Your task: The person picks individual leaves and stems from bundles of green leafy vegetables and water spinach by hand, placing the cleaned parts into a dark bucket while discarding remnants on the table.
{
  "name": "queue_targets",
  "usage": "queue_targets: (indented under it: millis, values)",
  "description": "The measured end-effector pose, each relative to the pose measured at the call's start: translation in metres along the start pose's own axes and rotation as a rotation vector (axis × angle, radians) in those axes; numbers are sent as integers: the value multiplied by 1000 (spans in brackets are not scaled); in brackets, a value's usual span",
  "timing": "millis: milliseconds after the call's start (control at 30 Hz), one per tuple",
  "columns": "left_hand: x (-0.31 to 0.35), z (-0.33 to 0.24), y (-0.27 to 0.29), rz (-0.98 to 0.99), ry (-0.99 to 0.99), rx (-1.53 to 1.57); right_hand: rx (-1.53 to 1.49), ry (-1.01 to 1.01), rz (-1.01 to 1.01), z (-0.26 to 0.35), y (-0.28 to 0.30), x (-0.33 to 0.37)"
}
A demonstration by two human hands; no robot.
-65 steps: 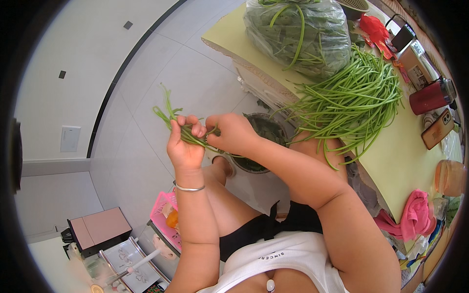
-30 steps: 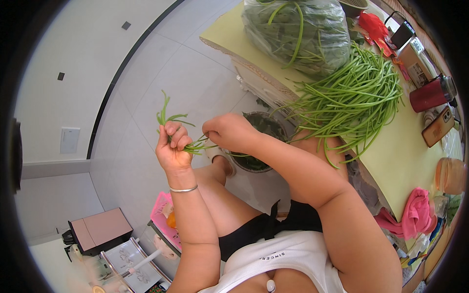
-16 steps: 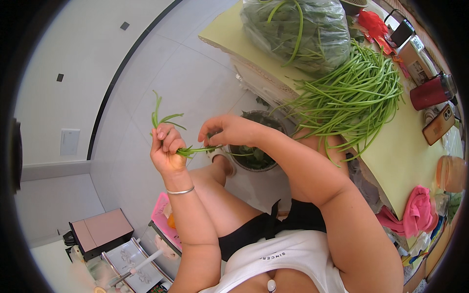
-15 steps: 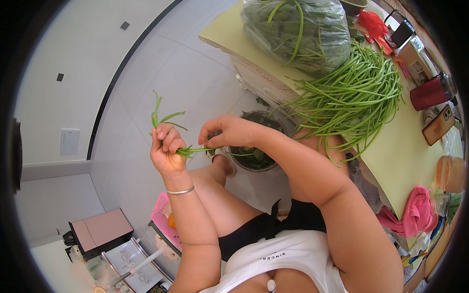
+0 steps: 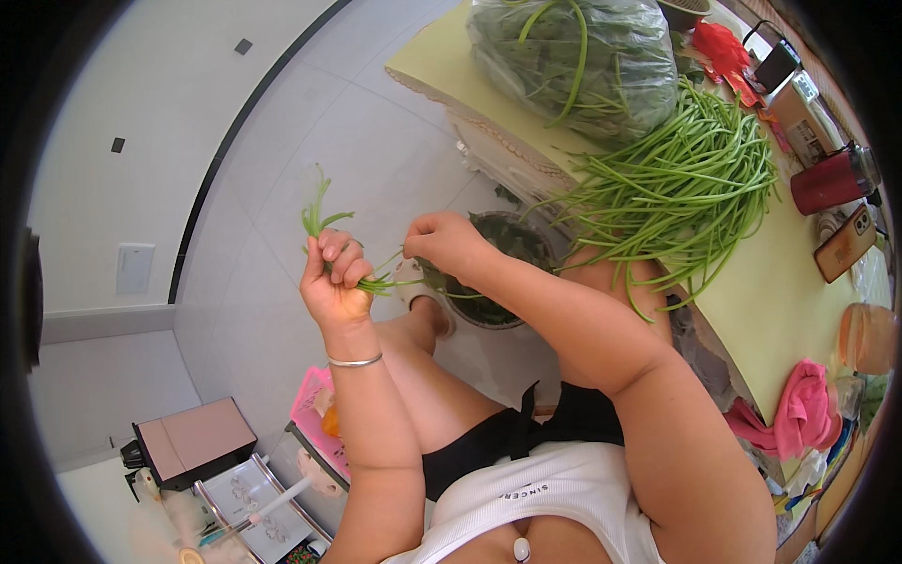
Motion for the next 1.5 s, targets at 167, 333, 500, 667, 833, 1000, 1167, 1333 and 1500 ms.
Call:
queue_targets:
  millis: [167, 333, 500, 667, 833, 1000, 1167, 1333, 1500]
  values:
    - [-4, 5, 3, -20, 7, -3, -82, 24, -105, -8, 7, -1]
    - [-1, -5, -18, 116, -18, -49, 121, 102, -246, 0, 49, -13]
    - [1, -18, -11, 100, -48, -15, 1345, 230, -276, 4, 21, 6]
    - [4, -26, -10, 68, -94, -16, 1162, 402, -13, -4, -10, 13]
    - [7, -37, -6, 50, -153, -72, 768, 330, 248, 5, -14, 16]
    - [15, -58, -11, -83, -406, -455, 653, 369, 44, 30, 1, 19]
    - [25, -49, -32, -35, -508, -681, 805, 438, -243, 33, 0, 18]
    - [35, -24, -47, 36, -623, -1125, 175, -31, -162, -28, 11, -24]
    - [33, 17, -69, 292, -545, -1333, 284, 81, -131, -39, 25, -45]
Point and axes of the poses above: each hand's wrist, its own x-axis away from the middle knuckle, its own y-axis out of the back of the hand, z = x × y, the point moved 9 cm from there along -x, towards the middle knuckle, and after that the axes turned 8 degrees about -y, right-handed, at the moved point
